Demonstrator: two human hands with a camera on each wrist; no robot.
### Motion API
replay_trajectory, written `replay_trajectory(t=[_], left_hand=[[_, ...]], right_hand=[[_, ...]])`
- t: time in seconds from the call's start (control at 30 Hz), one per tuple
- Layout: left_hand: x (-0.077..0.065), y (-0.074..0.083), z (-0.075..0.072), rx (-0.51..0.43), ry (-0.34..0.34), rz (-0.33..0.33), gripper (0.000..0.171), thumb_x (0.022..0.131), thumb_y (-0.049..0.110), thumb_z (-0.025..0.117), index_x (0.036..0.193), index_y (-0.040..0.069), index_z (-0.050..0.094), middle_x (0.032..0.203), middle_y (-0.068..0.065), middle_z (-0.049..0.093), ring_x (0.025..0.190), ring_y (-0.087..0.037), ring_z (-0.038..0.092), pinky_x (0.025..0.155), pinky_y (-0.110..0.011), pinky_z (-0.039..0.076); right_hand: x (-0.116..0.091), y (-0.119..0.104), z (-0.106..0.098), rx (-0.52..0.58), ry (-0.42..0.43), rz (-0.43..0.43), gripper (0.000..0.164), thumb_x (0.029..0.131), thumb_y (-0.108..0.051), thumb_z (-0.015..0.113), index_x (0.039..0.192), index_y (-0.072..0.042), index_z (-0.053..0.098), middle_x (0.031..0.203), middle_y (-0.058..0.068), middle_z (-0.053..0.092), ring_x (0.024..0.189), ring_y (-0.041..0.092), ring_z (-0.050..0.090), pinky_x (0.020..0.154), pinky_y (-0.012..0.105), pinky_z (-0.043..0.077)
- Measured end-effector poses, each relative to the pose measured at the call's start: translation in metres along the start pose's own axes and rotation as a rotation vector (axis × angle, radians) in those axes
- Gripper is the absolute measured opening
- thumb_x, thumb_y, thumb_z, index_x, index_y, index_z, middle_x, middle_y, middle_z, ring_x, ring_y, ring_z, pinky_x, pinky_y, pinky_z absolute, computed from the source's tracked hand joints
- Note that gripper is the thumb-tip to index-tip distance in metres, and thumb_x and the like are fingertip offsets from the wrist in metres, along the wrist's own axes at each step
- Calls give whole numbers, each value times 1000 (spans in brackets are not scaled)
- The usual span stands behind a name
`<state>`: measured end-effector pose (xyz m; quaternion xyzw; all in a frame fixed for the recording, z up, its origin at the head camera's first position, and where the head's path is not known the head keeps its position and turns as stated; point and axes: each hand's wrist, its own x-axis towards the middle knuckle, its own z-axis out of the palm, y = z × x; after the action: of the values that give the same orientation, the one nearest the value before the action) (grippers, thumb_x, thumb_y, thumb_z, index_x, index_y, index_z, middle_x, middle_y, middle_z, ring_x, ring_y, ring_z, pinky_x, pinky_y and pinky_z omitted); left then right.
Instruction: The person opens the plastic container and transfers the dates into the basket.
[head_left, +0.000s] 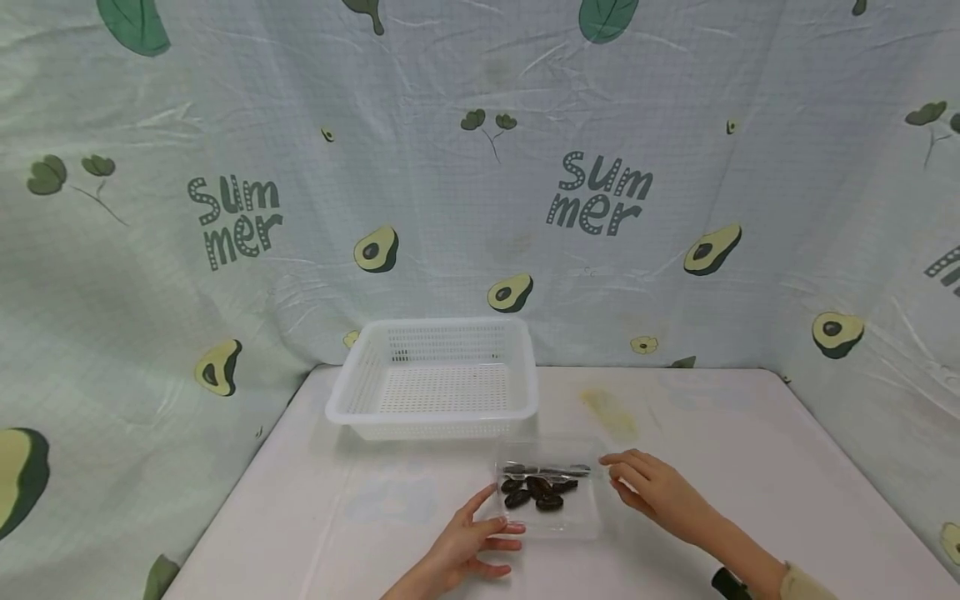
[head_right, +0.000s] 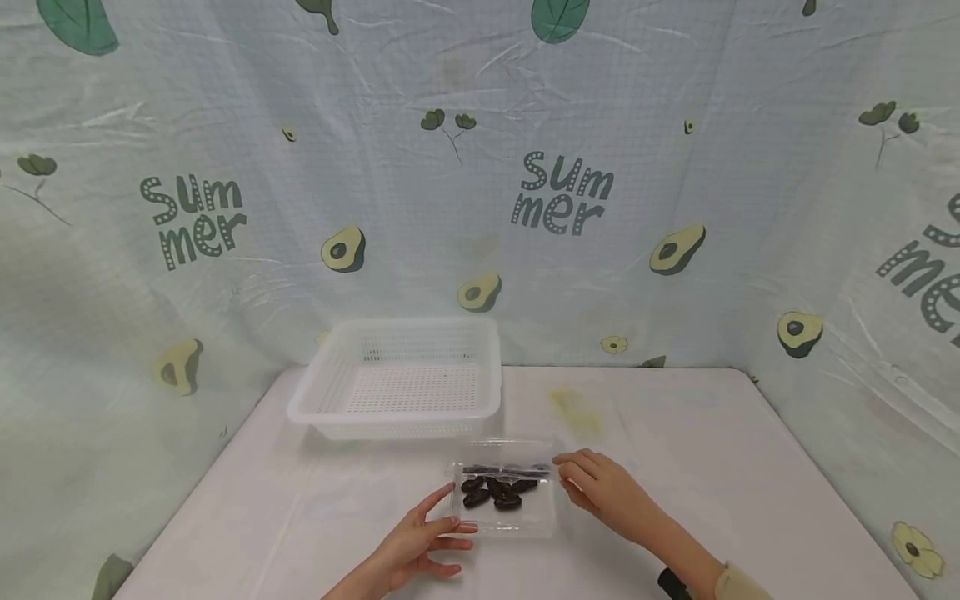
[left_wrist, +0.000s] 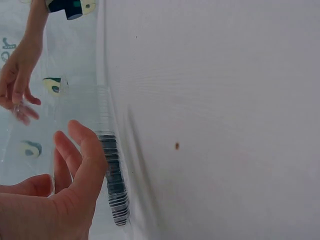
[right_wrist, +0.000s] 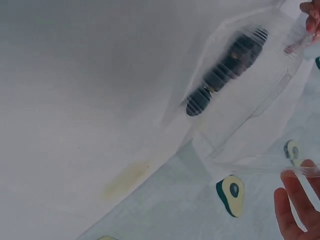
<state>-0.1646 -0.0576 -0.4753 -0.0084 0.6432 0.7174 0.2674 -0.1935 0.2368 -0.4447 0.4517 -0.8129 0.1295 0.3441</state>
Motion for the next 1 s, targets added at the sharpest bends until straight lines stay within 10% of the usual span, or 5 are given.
replay_trajectory(t=[0.2, 0.4, 0.73, 1.0], left_hand=[[1, 0, 0, -2, 5, 4, 62, 91, 11, 46, 142, 7, 11, 101, -11, 67, 80, -15, 66, 60, -39, 52], [3, -1, 0, -6, 7, -7, 62, 91, 12, 46, 142, 8, 10, 101, -11, 67, 79, -15, 66, 60, -39, 52], [4, 0, 3, -19, 14, -26, 63, 92, 14, 46, 142, 8, 9, 102, -11, 67, 81, -15, 66, 63, -40, 53], [2, 0, 4, -42, 19, -41, 63, 92, 14, 46, 142, 7, 9, 102, -11, 67, 81, -15, 66, 65, -42, 53]], right_hand=[[11, 10, 0, 73, 54, 144, 6, 86, -11, 56, 91, -9, 56, 102, 4, 61, 86, 13, 60, 70, 14, 46], [20, 20, 6, 76, 106, 242, 36, 71, 7, 65, 103, -6, 56, 102, 4, 61, 82, 11, 60, 68, 12, 44], [42, 36, 14, 151, 224, 494, 19, 82, 2, 56, 99, -7, 58, 92, 4, 65, 69, 7, 56, 61, 10, 42], [38, 38, 14, 191, 282, 514, 18, 83, 2, 55, 99, -5, 59, 92, 8, 65, 76, 5, 58, 65, 6, 40]])
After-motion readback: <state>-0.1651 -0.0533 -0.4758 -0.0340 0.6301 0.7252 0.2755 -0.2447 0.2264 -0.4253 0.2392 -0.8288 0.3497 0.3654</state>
